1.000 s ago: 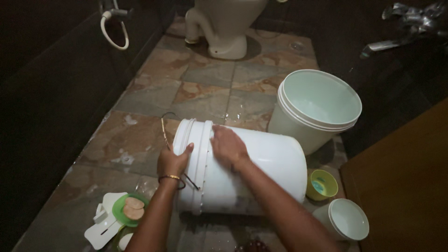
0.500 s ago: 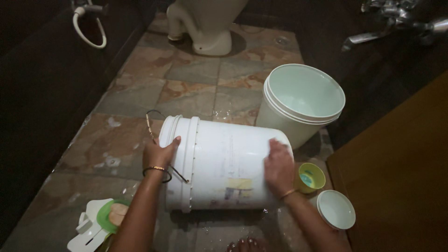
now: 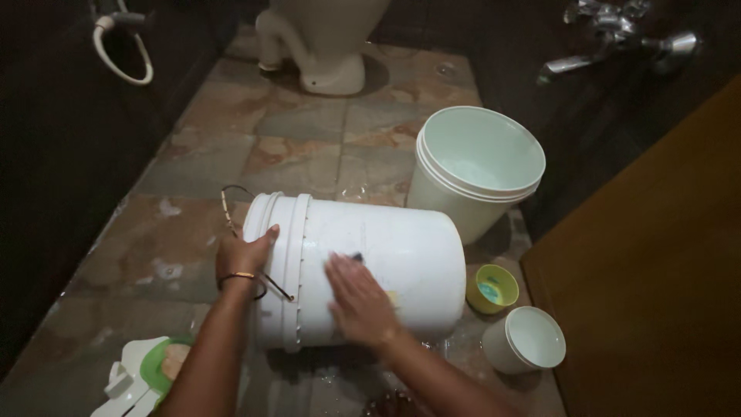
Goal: The person washes a small white plastic cup and a large white bucket in a bathroom. They use a small yellow cup to scoop water from a larger bucket to rinse the cup, then scrub the large bucket with a sponge and water.
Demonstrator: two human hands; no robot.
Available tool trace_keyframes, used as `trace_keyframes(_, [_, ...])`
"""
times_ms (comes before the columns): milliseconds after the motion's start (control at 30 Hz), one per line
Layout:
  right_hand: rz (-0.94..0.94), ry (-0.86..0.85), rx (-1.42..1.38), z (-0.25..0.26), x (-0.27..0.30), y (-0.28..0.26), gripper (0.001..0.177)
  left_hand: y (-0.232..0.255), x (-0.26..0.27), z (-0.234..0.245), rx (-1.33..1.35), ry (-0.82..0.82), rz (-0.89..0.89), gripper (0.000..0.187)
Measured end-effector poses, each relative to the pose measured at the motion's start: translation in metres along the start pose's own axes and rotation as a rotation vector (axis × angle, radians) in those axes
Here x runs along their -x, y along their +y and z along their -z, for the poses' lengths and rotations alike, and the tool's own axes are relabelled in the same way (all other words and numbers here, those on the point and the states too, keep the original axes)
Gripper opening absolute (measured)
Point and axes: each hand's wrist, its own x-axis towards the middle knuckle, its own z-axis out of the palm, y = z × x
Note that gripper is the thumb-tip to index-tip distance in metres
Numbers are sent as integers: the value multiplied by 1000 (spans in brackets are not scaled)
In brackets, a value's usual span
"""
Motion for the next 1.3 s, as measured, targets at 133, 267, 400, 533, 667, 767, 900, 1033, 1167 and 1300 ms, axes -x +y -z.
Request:
trace_keyframes(133, [-226, -34, 78, 37, 78, 67, 72, -15, -7, -7, 216, -111, -57, 55])
trace_keyframes(267, [-367, 61, 126, 65, 67, 123, 69, -20, -5, -12, 214, -75, -42, 57])
trace_keyframes(400, [-478, 57, 57, 49, 3, 170, 63, -21, 0, -25, 235, 44, -89, 63])
trace_keyframes(533, [-365, 131, 13, 9, -63, 135, 54, -17, 0, -31, 154, 217, -105, 75])
trace_keyframes(667, [-25, 115, -42, 0, -58, 48, 63, -33, -2, -29, 51, 125, -55, 62])
trace_keyframes(767, [-120, 163, -11, 14, -44, 60, 60, -86, -13, -16, 103, 95, -124, 59])
trace_keyframes(900, [-388, 109, 98, 48, -35, 126, 58, -171, -26, -26, 413, 37, -258, 47])
trace_keyframes(1033, [-503, 52, 19, 47, -32, 139, 58, -238, -55, -55, 516, -7, -33, 58])
trace_keyframes(1167, [-428, 112, 92, 32, -2, 124, 59, -275, -75, -79, 947, 76, 444, 49])
trace_keyframes(1300, [-376, 115, 141, 30, 16, 114, 61, -265, -74, -81, 959, 44, 678, 60])
